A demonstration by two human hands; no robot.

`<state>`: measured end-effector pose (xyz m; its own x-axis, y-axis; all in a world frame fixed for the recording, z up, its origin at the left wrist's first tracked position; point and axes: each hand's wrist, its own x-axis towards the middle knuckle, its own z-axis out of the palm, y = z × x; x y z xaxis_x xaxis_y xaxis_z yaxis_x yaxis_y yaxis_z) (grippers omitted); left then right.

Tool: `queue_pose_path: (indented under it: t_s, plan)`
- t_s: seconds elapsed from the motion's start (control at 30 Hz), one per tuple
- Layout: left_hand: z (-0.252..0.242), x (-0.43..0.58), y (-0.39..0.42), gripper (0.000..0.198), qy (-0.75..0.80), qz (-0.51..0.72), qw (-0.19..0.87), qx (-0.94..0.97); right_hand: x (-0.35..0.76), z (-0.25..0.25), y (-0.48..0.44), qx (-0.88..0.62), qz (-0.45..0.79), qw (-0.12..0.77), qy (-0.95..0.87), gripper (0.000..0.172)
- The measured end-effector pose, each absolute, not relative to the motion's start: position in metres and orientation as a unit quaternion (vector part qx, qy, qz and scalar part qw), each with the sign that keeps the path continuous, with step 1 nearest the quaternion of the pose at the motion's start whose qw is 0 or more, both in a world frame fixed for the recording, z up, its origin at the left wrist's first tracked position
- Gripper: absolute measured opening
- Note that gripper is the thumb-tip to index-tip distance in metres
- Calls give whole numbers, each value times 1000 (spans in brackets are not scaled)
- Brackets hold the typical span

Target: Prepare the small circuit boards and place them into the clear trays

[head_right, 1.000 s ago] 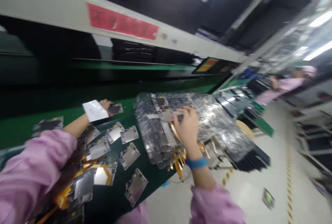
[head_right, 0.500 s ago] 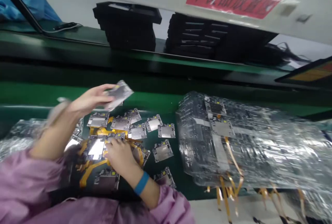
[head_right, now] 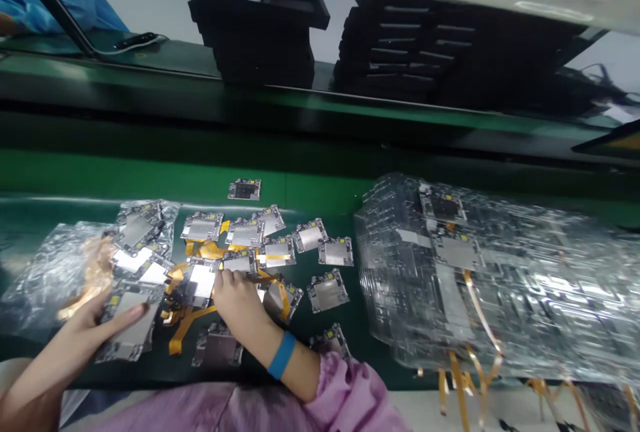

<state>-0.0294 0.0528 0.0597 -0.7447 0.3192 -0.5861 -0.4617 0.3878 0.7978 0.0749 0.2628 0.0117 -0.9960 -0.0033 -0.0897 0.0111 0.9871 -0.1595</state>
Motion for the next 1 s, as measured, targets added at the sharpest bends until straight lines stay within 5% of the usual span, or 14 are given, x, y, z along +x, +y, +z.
queue_pose_path:
  t_s: [0.2,0.37,0.5,1.0]
  plan:
    - [69,-39,78,46,775,504,373,77,83,28,285,-3,-107,3,994,25]
    - [72,-30,95,40,796,470,345,159,93,69,313,165,-412,-135,886,24]
    - [78,-17,113,34,797,450,342,212,94,84,306,133,-594,-124,783,10]
    - [81,-20,170,20,832,396,243,303,86,53,316,50,-280,-293,913,16]
